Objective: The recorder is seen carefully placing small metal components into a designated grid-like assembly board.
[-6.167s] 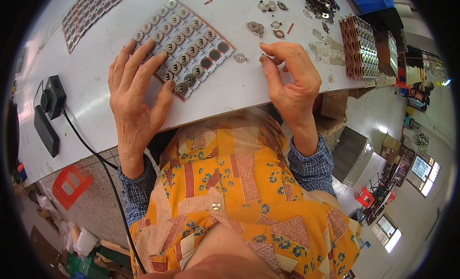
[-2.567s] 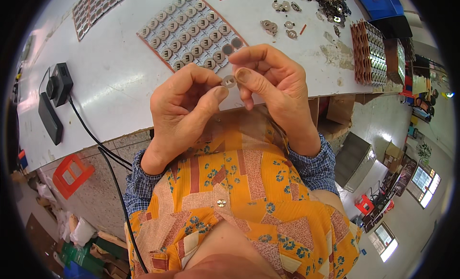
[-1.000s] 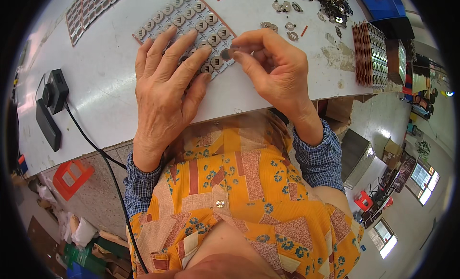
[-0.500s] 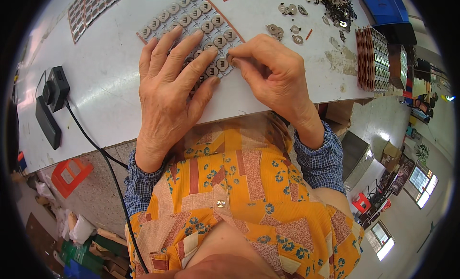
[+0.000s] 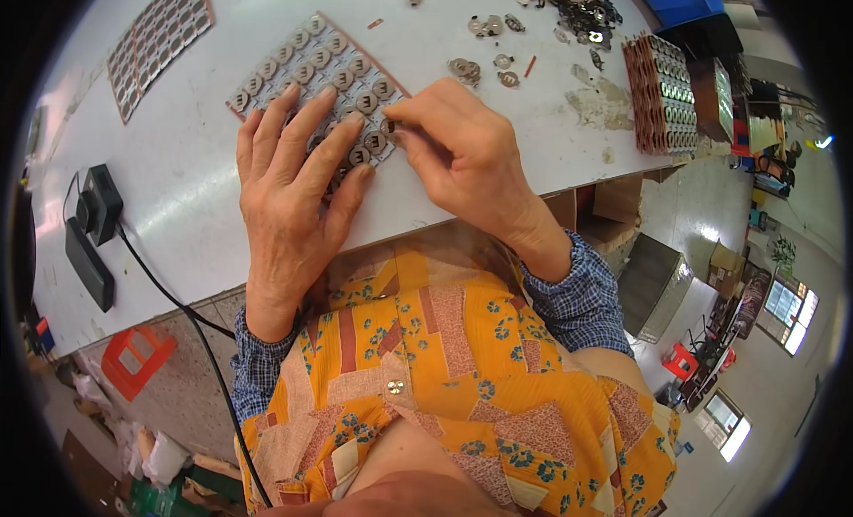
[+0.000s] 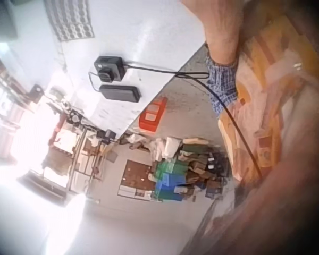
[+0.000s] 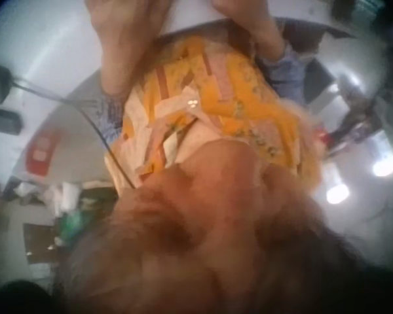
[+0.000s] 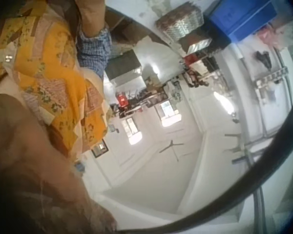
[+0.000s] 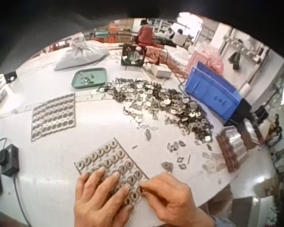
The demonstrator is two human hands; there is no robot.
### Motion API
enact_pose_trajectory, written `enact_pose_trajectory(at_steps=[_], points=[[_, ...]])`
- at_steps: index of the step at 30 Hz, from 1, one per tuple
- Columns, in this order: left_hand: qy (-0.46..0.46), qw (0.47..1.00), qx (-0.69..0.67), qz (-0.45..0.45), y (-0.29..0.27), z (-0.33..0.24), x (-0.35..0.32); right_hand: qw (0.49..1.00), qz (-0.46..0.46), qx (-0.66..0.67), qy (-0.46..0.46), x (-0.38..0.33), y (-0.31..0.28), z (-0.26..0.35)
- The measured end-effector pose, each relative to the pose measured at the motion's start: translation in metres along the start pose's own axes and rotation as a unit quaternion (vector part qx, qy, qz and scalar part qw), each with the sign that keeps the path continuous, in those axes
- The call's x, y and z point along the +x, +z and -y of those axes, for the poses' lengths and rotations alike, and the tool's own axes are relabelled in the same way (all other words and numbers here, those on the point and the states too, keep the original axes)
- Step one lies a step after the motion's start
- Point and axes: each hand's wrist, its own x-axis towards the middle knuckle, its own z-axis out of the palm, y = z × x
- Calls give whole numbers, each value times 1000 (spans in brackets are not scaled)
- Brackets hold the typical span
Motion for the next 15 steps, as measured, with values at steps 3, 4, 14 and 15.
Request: enact_pose_trajectory(at_steps=[3,4,14,15], points=[[-4,1000,-1,0,0,0,-2,995,-88,-50,-24,1,-7,-9],[-5,1000,0,1,0,1,-3,987,-128,-101,8,2,-12,-13],[-3,1000,-5,-1,0,1,-3,984,-117,-80,109,-4,-31,-31],[-4,1000,-9,-1,0,1,-4,982,-121,-32,143,-5,-31,-30]])
